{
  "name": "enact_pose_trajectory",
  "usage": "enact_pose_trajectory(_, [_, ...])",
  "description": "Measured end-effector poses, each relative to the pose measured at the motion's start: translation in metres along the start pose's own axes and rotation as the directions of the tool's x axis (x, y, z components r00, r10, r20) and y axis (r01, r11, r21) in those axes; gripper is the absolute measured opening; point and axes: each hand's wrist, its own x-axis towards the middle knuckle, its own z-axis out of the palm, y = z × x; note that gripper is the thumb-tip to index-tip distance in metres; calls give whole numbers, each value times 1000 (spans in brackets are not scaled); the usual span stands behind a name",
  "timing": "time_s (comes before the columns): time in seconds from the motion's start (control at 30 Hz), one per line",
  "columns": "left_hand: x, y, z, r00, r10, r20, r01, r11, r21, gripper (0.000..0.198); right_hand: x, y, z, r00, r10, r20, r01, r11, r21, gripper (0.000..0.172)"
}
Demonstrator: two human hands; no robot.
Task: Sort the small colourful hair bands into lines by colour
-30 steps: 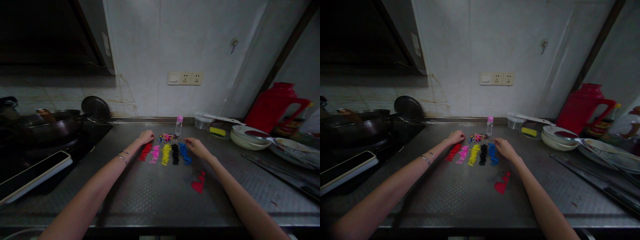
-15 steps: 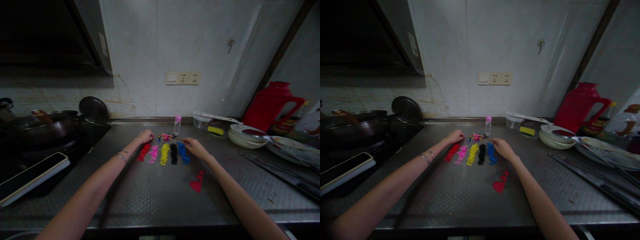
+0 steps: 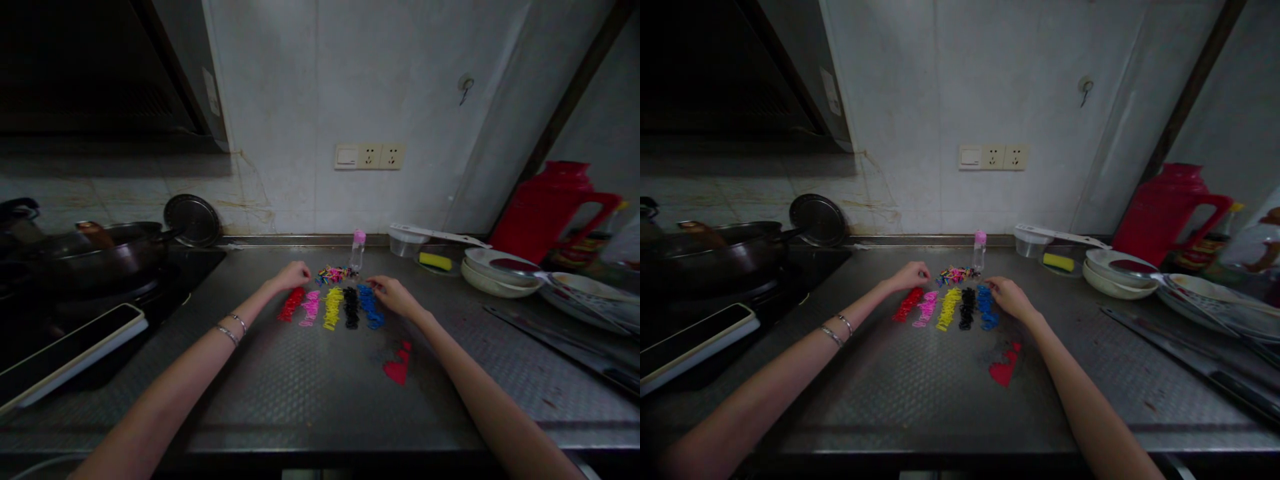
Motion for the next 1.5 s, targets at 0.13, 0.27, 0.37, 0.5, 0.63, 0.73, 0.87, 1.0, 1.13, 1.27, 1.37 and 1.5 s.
enact_pose_trajectory(0.13, [-17, 14, -7, 997, 57, 56, -52, 994, -92, 20, 0, 1, 2, 1000, 0, 10, 0, 1000, -11, 34])
enact_pose_trajectory(0.27, [-29, 22, -7, 990, 50, 131, -24, 982, -189, 19, 0, -1, 3, 1000, -6, -3, 6, 1000, -4, 34])
enact_pose_trajectory(0.37, [-32, 19, -7, 986, 37, 164, 7, 966, -257, 21, 3, -4, 1, 1000, -13, -24, 12, 1000, -13, 34])
enact_pose_trajectory(0.5, [-31, 6, -9, 993, 0, 116, 37, 946, -322, 25, 16, -16, -2, 999, -48, -12, 47, 997, -63, 34])
enact_pose_trajectory(0.63, [-32, -7, -8, 995, -72, 73, 94, 925, -368, 27, 38, -43, 0, 990, -128, 61, 135, 984, -117, 30])
enact_pose_trajectory(0.73, [-35, -13, -5, 989, -137, 53, 146, 911, -386, 27, 54, -69, 9, 985, -130, 109, 148, 973, -174, 27])
enact_pose_trajectory(0.87, [-42, -19, -2, 979, -203, 3, 188, 898, -397, 28, 66, -94, 29, 983, -94, 158, 131, 961, -243, 27])
enact_pose_trajectory(1.0, [-45, -23, 0, 975, -219, -44, 184, 897, -403, 26, 72, -104, 47, 982, -66, 175, 119, 944, -309, 29])
enact_pose_trajectory(1.13, [-44, -25, 0, 972, -224, -66, 176, 889, -424, 26, 74, -105, 56, 985, -61, 160, 111, 939, -325, 28])
enact_pose_trajectory(1.27, [-43, -26, 0, 971, -225, -81, 168, 885, -435, 26, 76, -107, 58, 986, -36, 160, 90, 936, -341, 29])
enact_pose_trajectory(1.37, [-44, -26, -1, 971, -223, -91, 162, 883, -440, 26, 76, -108, 58, 986, -32, 161, 87, 934, -347, 31])
enact_pose_trajectory(1.5, [-45, -27, -1, 969, -230, -91, 168, 882, -441, 26, 76, -108, 60, 987, -8, 160, 64, 934, -351, 34])
